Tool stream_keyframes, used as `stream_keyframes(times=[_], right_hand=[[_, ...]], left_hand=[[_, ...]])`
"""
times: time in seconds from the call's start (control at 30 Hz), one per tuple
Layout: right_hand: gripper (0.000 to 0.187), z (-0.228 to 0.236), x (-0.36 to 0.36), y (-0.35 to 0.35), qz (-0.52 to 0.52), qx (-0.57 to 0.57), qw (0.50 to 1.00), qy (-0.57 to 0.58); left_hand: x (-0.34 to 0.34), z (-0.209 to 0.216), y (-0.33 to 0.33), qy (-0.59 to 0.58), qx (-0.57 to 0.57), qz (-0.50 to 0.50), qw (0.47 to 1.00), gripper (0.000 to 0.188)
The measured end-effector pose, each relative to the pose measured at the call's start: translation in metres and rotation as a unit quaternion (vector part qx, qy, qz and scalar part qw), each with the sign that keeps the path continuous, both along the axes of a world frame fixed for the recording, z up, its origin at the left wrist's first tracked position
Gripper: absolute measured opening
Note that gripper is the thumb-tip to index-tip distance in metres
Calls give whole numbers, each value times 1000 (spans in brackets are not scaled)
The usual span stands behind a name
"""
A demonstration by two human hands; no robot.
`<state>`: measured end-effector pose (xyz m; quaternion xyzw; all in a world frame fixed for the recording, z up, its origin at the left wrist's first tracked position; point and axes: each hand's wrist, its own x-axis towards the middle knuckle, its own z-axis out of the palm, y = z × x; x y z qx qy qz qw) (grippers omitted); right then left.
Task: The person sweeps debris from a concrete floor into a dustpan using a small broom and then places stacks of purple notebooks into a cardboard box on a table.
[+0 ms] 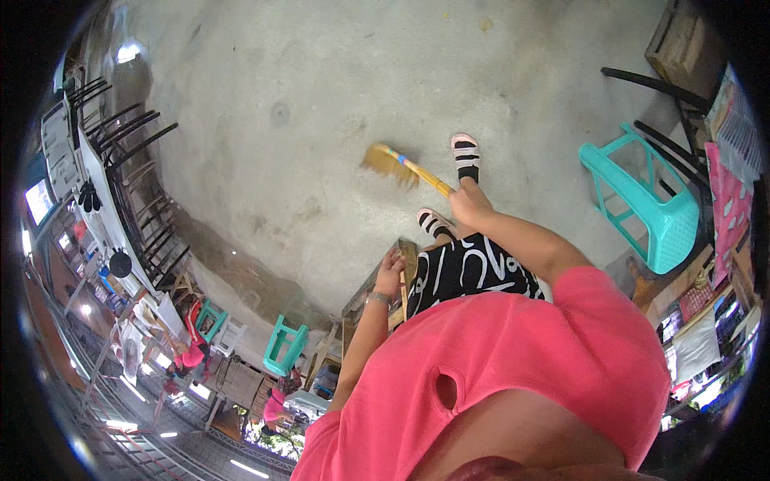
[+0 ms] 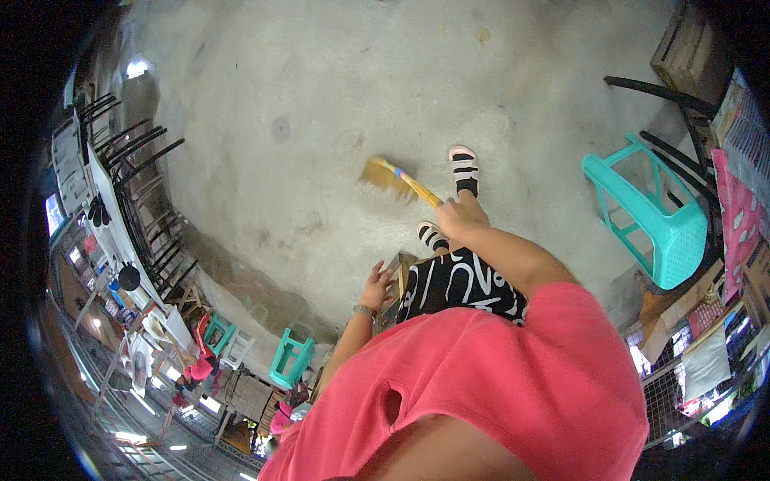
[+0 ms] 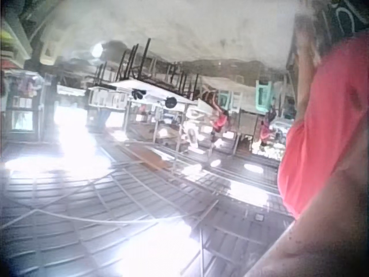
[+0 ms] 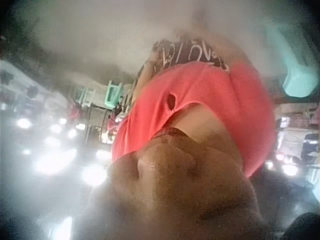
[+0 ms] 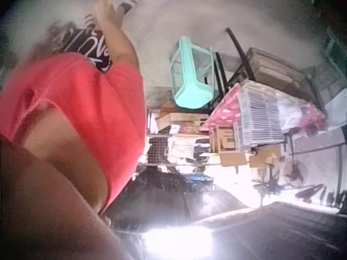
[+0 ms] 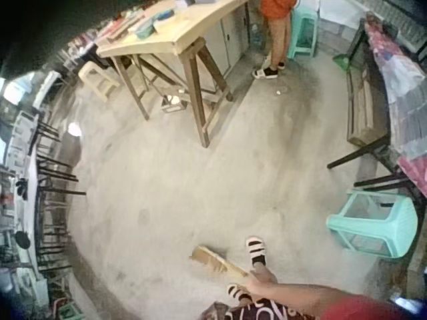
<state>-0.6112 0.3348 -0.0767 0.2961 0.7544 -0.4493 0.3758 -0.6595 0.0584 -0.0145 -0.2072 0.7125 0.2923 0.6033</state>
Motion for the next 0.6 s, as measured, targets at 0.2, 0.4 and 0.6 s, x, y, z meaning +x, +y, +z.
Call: stream_keyframes(times=[0.2,0.4,0.6], right_hand=[[32,26,70,-8,216,-19,974,71],[18,-72,-4,-5,176,13,979,98],[15,-34,-50,107,75,158,979,101]], left_hand=[[18,-12,-31,-35,-79,-19,996,57],[8,-5,-4,-17,-52,11,998,55],[13,-2,-36,-22,-102,49,993,56]])
